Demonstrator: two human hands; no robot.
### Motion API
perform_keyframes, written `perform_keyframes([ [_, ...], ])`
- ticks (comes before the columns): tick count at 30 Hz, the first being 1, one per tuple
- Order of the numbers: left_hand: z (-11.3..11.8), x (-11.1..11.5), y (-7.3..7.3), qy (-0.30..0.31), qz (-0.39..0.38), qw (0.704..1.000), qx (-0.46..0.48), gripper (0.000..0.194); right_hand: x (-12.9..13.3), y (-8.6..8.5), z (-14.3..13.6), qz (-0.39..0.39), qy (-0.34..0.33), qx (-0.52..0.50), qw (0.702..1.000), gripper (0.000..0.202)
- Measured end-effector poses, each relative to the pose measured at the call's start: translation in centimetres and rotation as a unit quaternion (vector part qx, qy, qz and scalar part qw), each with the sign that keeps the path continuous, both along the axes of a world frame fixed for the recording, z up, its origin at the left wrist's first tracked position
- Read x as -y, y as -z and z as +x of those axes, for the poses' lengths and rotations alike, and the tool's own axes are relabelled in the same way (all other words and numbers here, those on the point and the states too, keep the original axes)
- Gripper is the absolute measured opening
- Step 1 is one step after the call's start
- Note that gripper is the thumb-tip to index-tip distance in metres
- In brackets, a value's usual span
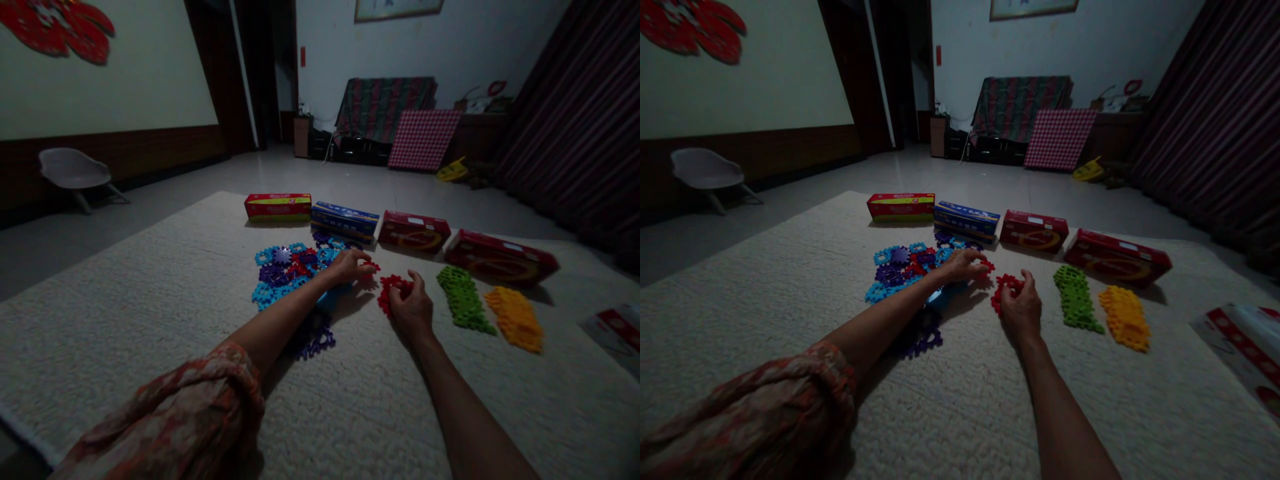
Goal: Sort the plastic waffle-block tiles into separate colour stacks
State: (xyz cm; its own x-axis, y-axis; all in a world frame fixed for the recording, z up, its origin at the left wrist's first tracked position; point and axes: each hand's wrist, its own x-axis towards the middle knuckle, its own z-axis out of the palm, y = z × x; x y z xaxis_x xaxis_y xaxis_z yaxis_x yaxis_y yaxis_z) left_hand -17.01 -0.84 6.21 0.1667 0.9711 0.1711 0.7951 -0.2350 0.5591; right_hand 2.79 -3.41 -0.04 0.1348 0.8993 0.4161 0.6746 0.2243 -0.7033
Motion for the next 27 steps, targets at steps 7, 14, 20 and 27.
perform_keyframes([
  [7, -8.4, 1.5, -1.9, -0.105, -0.008, 0.991, -0.080, 0.037, -0.5, 1.2, 0.1, 0.114, -0.018, 0.056, 0.992, 0.073],
  [14, -16.2, 3.7, -0.3, -0.061, -0.034, 0.992, -0.103, 0.037, -0.7, 1.6, 0.6, 0.166, -0.004, 0.127, 0.978, 0.043],
  [20, -16.8, 3.2, 1.1, -0.081, -0.002, 0.990, -0.114, 0.037, 1.6, -0.9, -2.5, 0.244, -0.130, 0.140, 0.951, 0.033],
  [27, -17.2, 3.2, 1.8, -0.126, 0.017, 0.985, -0.116, 0.031, 0.3, -3.0, -12.3, 0.126, -0.322, 0.169, 0.923, 0.038],
])
